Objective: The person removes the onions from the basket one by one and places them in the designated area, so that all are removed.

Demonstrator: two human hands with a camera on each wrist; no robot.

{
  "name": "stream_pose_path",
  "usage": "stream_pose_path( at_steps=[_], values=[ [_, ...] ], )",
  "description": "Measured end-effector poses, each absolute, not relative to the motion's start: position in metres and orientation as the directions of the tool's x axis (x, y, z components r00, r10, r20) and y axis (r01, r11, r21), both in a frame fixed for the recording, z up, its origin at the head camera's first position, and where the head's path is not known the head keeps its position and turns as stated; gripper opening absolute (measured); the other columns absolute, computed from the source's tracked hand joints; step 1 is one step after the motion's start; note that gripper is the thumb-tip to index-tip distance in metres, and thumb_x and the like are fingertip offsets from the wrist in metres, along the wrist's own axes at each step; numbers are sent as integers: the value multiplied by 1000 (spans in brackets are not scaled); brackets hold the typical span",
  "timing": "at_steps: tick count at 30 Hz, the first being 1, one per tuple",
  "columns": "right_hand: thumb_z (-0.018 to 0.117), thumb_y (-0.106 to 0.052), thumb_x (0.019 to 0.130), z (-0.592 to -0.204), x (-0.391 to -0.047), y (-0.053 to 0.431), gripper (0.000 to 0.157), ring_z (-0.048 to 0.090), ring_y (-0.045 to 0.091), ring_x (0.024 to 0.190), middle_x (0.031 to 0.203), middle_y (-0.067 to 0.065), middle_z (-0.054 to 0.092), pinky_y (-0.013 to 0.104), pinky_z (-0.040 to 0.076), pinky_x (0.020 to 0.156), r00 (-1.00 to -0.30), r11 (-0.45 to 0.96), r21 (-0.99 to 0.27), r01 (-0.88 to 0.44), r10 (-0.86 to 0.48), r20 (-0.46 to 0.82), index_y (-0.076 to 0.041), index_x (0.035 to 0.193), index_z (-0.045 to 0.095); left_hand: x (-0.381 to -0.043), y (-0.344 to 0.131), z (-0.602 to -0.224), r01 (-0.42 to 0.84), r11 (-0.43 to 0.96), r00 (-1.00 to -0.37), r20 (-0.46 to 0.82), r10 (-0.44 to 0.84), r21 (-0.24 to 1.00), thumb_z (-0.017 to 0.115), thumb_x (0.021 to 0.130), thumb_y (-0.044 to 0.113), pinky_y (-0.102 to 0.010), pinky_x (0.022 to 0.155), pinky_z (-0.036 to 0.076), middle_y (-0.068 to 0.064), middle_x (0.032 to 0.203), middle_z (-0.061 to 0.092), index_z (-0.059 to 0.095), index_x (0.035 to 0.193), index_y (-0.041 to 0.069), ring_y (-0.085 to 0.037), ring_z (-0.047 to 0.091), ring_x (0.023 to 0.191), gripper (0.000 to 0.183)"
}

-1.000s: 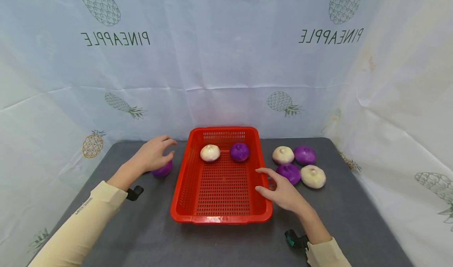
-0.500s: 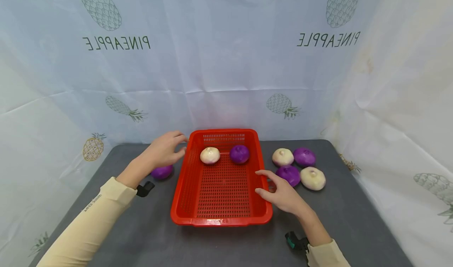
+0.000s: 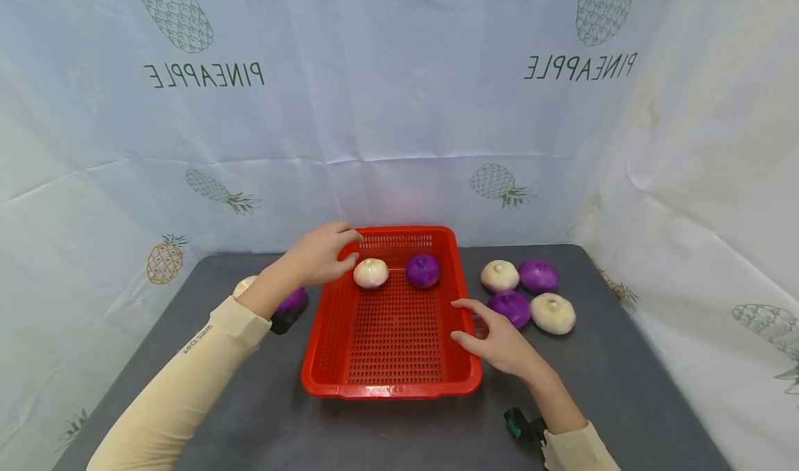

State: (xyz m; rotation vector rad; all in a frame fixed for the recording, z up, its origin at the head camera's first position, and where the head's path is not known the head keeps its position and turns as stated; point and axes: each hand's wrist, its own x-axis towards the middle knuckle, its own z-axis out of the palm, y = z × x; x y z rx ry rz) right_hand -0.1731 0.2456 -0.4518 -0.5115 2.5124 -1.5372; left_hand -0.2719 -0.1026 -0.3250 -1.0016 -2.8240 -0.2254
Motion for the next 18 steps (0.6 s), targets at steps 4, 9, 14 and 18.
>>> stream_pose_path(
  at_steps=[4,9,14,18],
  values=[
    [70,-26,97,-452,-173,245,56,66,33,106,129,19,58,33,61,75,-930,405,-890,-209,-364,53,-9,145,48,-276,-88,-325,646,758,-761,161,629,92,59,98,20,-44,93,53,-9,126,61,67,126,11,-28,57,117,31],
    [70,-26,97,-452,-173,245,56,65,34,105,129,19,58,34,62,75,-932,406,-890,-209,-358,55,-10,145,48,-281,-72,-327,650,756,-759,126,639,84,57,99,22,-45,95,52,-8,130,60,66,129,12,-29,55,120,32],
    [70,-26,97,-452,-173,245,56,66,32,104,127,19,59,34,62,75,-931,410,-889,-206,-362,49,-10,146,48,-287,-59,-332,640,762,-768,81,635,98,57,101,25,-44,98,51,-7,132,58,63,133,14,-28,54,122,34],
    [70,-26,97,-452,-173,245,56,66,32,104,127,19,59,34,62,75,-932,412,-888,-204,-359,47,-10,145,48,-293,-48,-337,635,764,-772,56,633,113,58,101,28,-42,102,49,-7,135,56,61,136,16,-27,52,125,37]
  ],
)
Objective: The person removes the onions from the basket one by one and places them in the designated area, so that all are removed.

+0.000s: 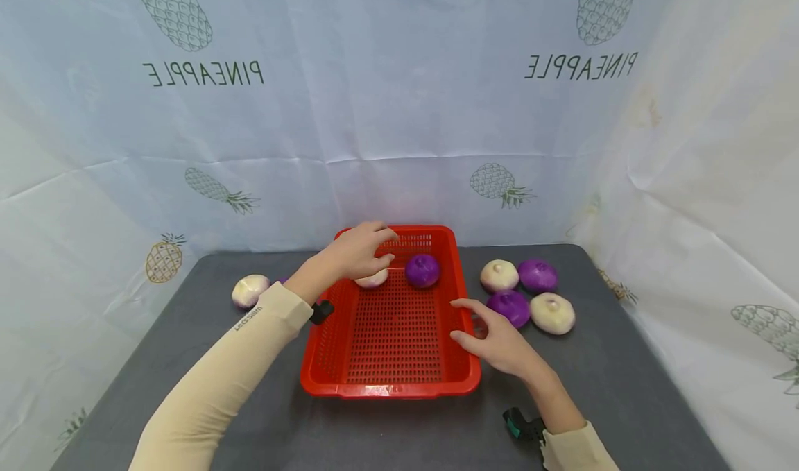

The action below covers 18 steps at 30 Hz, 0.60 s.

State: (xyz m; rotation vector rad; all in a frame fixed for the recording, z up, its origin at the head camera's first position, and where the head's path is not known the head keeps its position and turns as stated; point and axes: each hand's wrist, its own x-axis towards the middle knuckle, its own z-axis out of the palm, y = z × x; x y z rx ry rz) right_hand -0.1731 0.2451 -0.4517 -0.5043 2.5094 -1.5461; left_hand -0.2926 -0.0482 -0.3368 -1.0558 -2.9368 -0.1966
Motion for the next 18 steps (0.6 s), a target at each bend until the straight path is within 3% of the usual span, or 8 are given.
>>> stream_pose_path(
  at_steps=[11,18],
  values=[
    [71,-27,97,-453,-173,246,55,65,33,108,134,18,57,32,61,76,-933,417,-883,-216,-355,61,-11,144,50,-308,-17,-357,646,757,-762,12,648,101,62,99,36,-43,108,44,-10,140,50,51,148,14,-27,46,130,56],
    [71,-25,96,-454,-174,246,54,66,34,108,135,22,57,37,62,75,-930,400,-890,-219,-361,67,-9,144,50,-314,0,-374,628,772,-775,-9,632,99,63,98,36,-44,110,43,-9,146,47,48,151,17,-26,45,131,58]
  ],
)
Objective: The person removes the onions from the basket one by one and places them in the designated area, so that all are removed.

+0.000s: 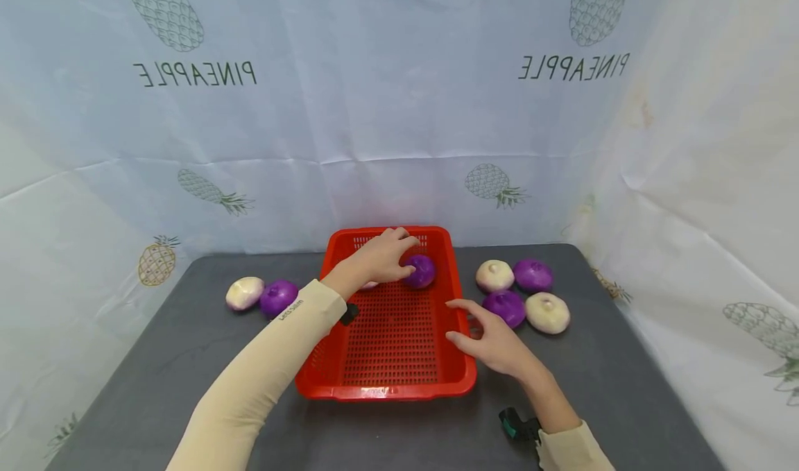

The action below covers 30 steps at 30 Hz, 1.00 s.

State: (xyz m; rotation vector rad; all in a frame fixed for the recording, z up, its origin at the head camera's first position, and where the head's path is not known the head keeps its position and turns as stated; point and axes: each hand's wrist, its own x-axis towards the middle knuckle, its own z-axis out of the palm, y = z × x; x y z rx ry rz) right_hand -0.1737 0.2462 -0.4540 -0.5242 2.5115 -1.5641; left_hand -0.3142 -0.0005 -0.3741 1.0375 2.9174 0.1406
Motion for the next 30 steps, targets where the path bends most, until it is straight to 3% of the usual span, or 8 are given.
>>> stream_pose_path(
  at_steps=[9,30],
  values=[
    [70,-25,97,-453,-174,244,55,66,35,109,136,22,55,37,62,75,-926,393,-894,-217,-373,61,-9,144,49,-324,12,-398,586,806,-800,-101,592,80,62,99,37,-46,117,35,-9,160,36,42,155,21,-30,33,147,62],
    [70,-26,97,-453,-173,245,55,65,36,109,136,19,56,35,62,75,-932,397,-894,-207,-359,57,-12,145,49,-334,33,-428,538,838,-825,-147,545,89,65,97,41,-48,112,42,-9,162,33,42,155,25,-32,32,148,64]
  ],
)
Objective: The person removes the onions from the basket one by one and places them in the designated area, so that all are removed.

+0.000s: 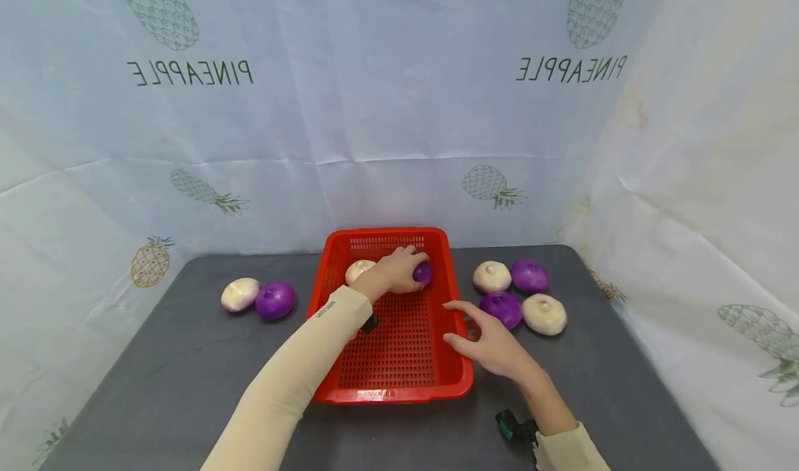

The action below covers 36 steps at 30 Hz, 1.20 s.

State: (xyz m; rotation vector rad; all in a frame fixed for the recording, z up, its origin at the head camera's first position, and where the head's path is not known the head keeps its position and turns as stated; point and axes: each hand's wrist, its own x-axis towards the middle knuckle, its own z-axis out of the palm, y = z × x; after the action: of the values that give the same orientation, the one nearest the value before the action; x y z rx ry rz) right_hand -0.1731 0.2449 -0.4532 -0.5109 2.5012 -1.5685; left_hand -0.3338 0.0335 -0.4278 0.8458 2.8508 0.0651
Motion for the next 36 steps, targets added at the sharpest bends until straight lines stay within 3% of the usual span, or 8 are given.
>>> stream_pose_path(
  at_steps=[16,21,25,36],
  values=[
    [70,-27,97,-453,-174,246,55,67,34,106,134,20,57,36,62,74,-933,407,-891,-203,-356,50,-12,145,49,-331,24,-411,556,825,-815,-131,565,97,68,94,42,-46,106,46,-7,156,41,47,151,24,-29,38,142,64],
    [70,-27,97,-454,-174,247,54,67,33,106,132,19,58,35,62,74,-932,407,-890,-208,-358,54,-12,145,49,-328,21,-395,577,811,-806,-98,584,95,71,92,42,-41,98,50,-5,148,46,52,146,23,-25,45,130,60],
    [71,-26,96,-453,-174,247,55,67,33,105,131,18,58,35,62,74,-934,405,-892,-202,-354,50,-12,145,50,-320,17,-379,605,793,-788,-88,609,69,70,92,41,-37,93,51,-4,139,49,52,145,22,-21,46,119,59],
    [70,-25,97,-454,-174,247,55,67,33,106,133,20,57,36,62,74,-930,394,-895,-210,-363,59,-11,145,49,-294,7,-350,666,744,-745,-104,659,-56,69,90,44,-39,96,50,-4,141,48,52,144,24,-21,46,121,60]
  ],
)
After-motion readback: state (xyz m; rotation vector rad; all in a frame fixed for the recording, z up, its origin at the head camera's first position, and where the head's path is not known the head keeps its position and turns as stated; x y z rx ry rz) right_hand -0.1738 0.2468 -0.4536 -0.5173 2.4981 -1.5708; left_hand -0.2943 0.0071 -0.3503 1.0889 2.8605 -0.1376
